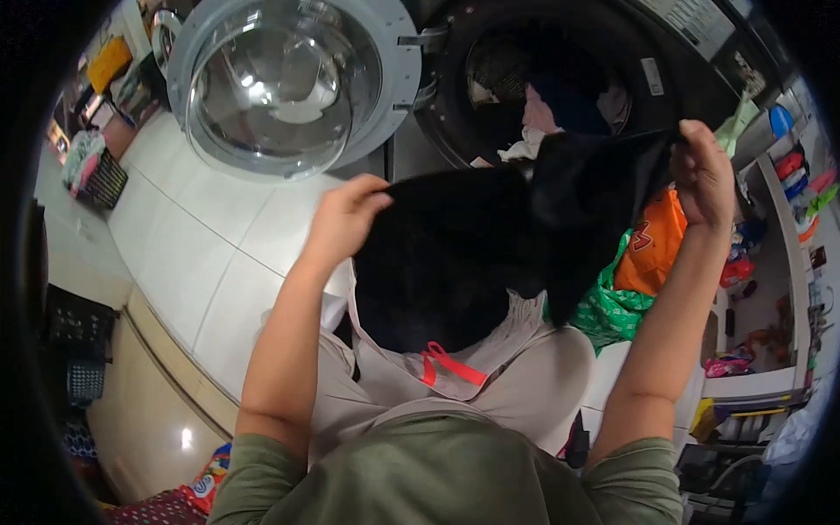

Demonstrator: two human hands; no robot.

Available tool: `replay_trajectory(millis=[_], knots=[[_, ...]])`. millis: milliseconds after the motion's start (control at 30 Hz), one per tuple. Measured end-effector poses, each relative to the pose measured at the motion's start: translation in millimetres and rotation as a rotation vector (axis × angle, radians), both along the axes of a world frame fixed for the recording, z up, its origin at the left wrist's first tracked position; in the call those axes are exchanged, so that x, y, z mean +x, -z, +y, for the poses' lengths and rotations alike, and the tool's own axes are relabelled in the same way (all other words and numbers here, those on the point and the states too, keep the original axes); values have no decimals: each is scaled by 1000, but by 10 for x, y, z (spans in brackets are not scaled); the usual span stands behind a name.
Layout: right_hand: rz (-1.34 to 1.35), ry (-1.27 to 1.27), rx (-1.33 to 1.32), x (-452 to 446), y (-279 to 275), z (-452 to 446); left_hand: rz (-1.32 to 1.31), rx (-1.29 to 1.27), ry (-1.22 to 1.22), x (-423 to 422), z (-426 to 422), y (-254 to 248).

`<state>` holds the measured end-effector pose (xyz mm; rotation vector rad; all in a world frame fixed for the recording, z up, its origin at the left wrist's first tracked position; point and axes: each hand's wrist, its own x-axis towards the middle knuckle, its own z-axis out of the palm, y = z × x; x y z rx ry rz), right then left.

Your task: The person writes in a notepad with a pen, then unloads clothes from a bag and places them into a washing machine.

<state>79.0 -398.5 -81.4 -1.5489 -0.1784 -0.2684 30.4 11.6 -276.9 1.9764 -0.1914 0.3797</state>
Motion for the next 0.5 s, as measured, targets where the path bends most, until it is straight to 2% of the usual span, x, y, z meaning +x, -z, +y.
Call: replay_trajectory(millis=[67, 100, 200, 267, 333, 400, 433, 467, 500], knots=[[51, 16, -274, 142, 91, -337, -109, -112, -112, -49, 127, -298], [37, 32, -339, 146, 102, -396, -261, -27, -157, -99, 96, -498], [-53, 179, -543, 50, -171, -380, -313, 379, -85, -186, -17, -1022], [-145, 243, -689, 65, -400, -413, -347, 451, -72, -138, 10, -1236], [-296, 338, -741, 42, -572, -338, -473, 411, -164, -131, 35, -1561], [-410, 321, -666, 203, -701, -477, -590, 317, -195, -108, 104, -1867], [-503, 421, -686, 187, -741, -393, -586, 274, -245, -133, 82, -2034], [-592, 636, -838, 136, -750, -283, -582, 229, -297, -141, 55, -2166], [-670, 695, -924, 120, -744, -86, -622, 121, -268, -94, 23, -2244]])
